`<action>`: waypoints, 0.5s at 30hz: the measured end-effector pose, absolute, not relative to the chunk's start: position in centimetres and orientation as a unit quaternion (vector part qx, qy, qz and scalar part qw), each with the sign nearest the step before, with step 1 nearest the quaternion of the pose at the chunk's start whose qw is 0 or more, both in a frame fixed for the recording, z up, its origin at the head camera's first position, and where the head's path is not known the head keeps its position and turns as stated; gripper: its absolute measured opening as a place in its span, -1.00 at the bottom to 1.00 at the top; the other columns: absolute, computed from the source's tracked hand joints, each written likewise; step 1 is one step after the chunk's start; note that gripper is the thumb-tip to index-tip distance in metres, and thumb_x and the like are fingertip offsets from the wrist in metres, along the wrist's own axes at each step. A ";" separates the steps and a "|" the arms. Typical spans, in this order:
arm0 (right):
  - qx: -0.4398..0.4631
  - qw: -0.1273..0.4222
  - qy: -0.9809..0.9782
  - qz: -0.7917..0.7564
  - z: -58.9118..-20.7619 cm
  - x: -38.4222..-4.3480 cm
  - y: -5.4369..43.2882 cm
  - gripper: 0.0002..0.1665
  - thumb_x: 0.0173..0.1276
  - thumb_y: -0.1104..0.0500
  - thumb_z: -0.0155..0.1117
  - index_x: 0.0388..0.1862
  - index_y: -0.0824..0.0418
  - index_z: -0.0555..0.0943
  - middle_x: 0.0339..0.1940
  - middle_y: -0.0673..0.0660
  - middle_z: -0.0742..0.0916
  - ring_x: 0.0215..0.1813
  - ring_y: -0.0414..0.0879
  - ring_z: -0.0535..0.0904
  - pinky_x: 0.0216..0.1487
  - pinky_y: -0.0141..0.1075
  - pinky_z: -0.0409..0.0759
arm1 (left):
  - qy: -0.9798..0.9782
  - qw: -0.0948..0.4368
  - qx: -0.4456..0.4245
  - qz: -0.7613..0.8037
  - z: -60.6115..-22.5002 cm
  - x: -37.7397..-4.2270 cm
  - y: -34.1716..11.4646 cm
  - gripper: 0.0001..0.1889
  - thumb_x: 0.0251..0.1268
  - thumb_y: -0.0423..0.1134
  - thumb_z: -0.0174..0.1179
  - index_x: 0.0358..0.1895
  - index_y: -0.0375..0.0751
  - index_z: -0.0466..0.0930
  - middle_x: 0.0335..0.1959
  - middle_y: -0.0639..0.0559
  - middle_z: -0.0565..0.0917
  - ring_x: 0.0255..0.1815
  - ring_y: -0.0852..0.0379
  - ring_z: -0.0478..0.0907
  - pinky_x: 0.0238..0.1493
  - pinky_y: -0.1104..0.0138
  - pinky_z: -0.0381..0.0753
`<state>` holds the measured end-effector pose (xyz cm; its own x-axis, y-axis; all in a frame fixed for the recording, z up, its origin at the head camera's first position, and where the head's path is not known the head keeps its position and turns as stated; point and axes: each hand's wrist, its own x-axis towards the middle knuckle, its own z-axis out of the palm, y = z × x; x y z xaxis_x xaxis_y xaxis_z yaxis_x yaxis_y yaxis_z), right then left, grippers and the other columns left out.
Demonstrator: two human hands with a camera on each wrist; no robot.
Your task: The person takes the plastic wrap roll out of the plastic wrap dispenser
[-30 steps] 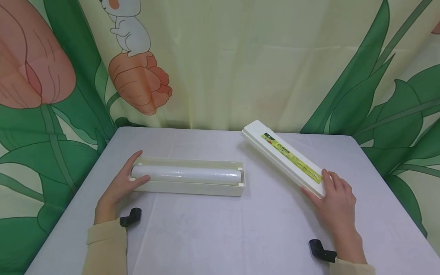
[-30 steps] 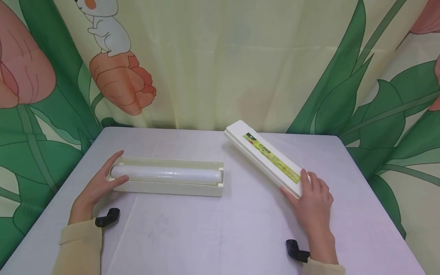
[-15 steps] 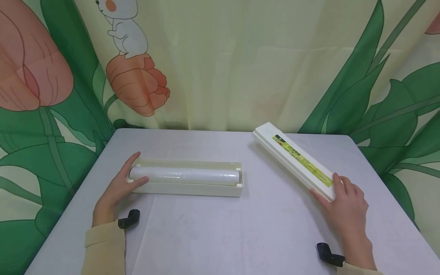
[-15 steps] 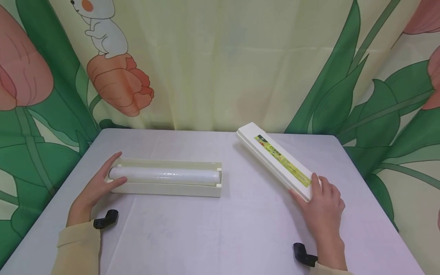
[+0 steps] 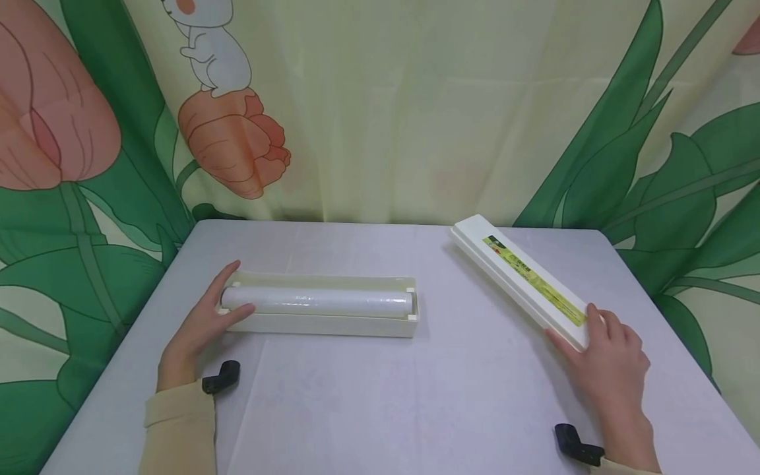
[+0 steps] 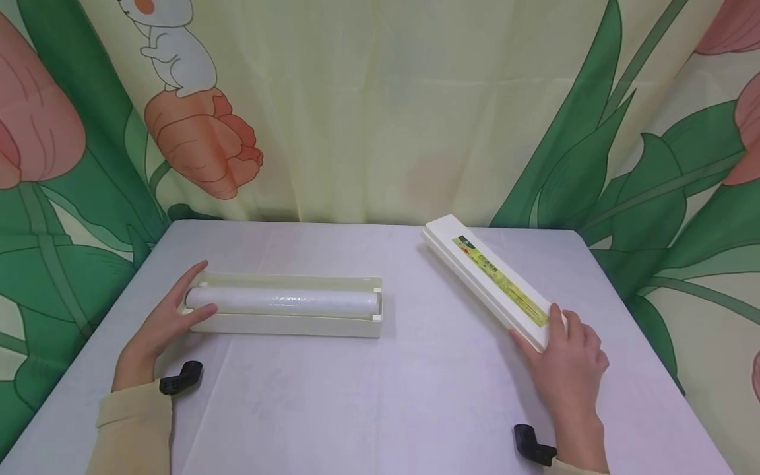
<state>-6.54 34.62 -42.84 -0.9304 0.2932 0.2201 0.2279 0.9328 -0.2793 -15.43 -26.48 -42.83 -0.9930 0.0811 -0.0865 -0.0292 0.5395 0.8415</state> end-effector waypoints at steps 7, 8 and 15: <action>-0.153 0.111 -0.974 0.122 -42.9 -6.2 34.7 0.14 0.35 -0.24 0.31 0.57 0.44 0.06 0.37 0.56 0.25 0.33 0.56 0.09 0.13 0.55 0.15 | 0.876 0.057 0.013 0.479 -42.9 -15.4 -26.6 0.07 0.29 0.08 0.35 0.67 0.24 -0.27 0.63 -0.26 -0.13 0.55 -0.42 -0.14 0.29 -0.52 -0.06; -0.154 0.110 -0.974 0.122 -42.9 -6.1 34.8 0.14 0.35 -0.24 0.31 0.57 0.44 0.07 0.36 0.56 0.26 0.32 0.56 0.09 0.12 0.55 0.15 | 0.875 0.057 0.013 0.480 -42.9 -15.4 -26.6 0.08 0.29 0.08 0.35 0.66 0.25 -0.27 0.64 -0.26 -0.13 0.55 -0.41 -0.14 0.29 -0.52 -0.06; -0.162 0.086 -0.976 0.117 -43.0 -5.7 35.0 0.16 0.35 -0.30 0.29 0.55 0.46 0.08 0.34 0.60 0.23 0.31 0.60 0.07 0.06 0.56 0.16 | 0.875 0.059 0.012 0.480 -43.0 -15.5 -26.7 0.09 0.28 0.09 0.36 0.66 0.25 -0.28 0.64 -0.26 -0.15 0.56 -0.43 -0.17 0.28 -0.53 -0.09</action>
